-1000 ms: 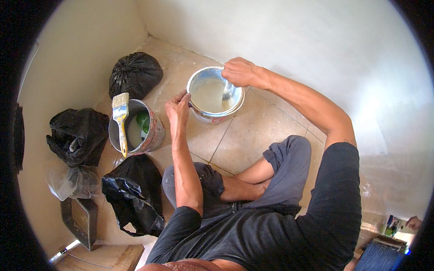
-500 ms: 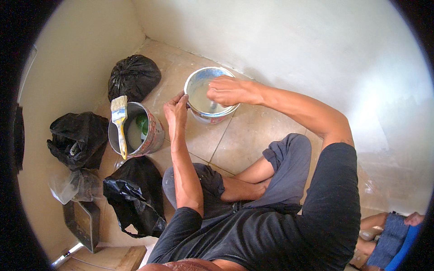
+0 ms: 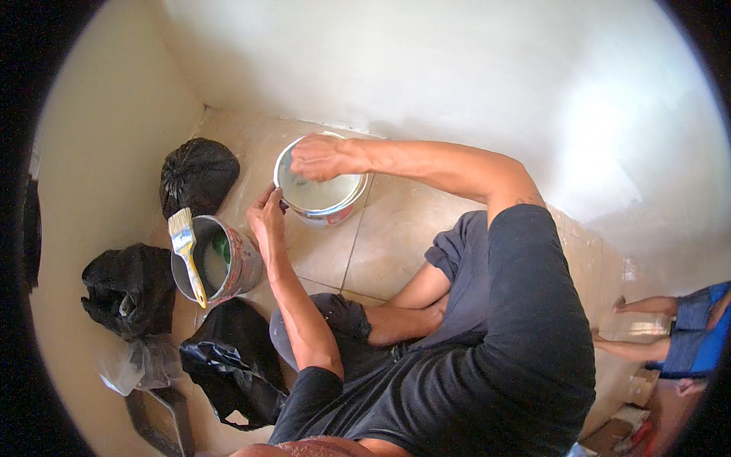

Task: The person mixes a light-colored substance in a bucket and transfers it into a plastic bag.

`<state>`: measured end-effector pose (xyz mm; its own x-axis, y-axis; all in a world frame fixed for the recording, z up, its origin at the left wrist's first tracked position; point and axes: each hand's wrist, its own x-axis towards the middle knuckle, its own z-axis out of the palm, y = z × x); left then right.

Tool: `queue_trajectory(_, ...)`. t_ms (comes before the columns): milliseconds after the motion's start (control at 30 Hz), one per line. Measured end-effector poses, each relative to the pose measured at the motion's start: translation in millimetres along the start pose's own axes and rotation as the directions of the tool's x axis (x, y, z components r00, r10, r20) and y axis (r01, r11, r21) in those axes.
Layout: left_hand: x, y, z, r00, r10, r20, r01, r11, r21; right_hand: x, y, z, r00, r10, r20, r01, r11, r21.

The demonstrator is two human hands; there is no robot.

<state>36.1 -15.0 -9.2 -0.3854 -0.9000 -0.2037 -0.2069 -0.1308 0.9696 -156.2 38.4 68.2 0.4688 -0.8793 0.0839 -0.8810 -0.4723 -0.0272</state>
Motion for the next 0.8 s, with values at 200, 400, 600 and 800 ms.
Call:
queue_trajectory(200, 0.0, -3.8, -1.2, 1.000, 0.008, -0.012, -0.009, 0.998, -0.064, -23.2, -13.8, -2.0, 0.995, -0.019, 0.099, 0.001, 0.985, 0.172)
queue_trajectory(400, 8.5, -17.5, -5.1, 0.999, 0.019, -0.032, -0.020, 0.999, -0.030, -41.2, 16.5, -18.7, 0.967, 0.150, 0.204, -0.146, 0.989, -0.033)
queue_trajectory(600, -3.6, 1.8, -4.7, 1.000, -0.022, -0.011, 0.021, 0.998, -0.058, -13.8, 31.5, -12.9, 0.978, 0.177, 0.113, -0.157, 0.973, -0.168)
queue_trajectory(800, 4.7, -11.2, -1.4, 1.000, 0.008, -0.016, -0.009, 0.998, -0.068, 0.5, -0.7, -3.5, 0.997, 0.039, 0.070, -0.042, 0.998, 0.046)
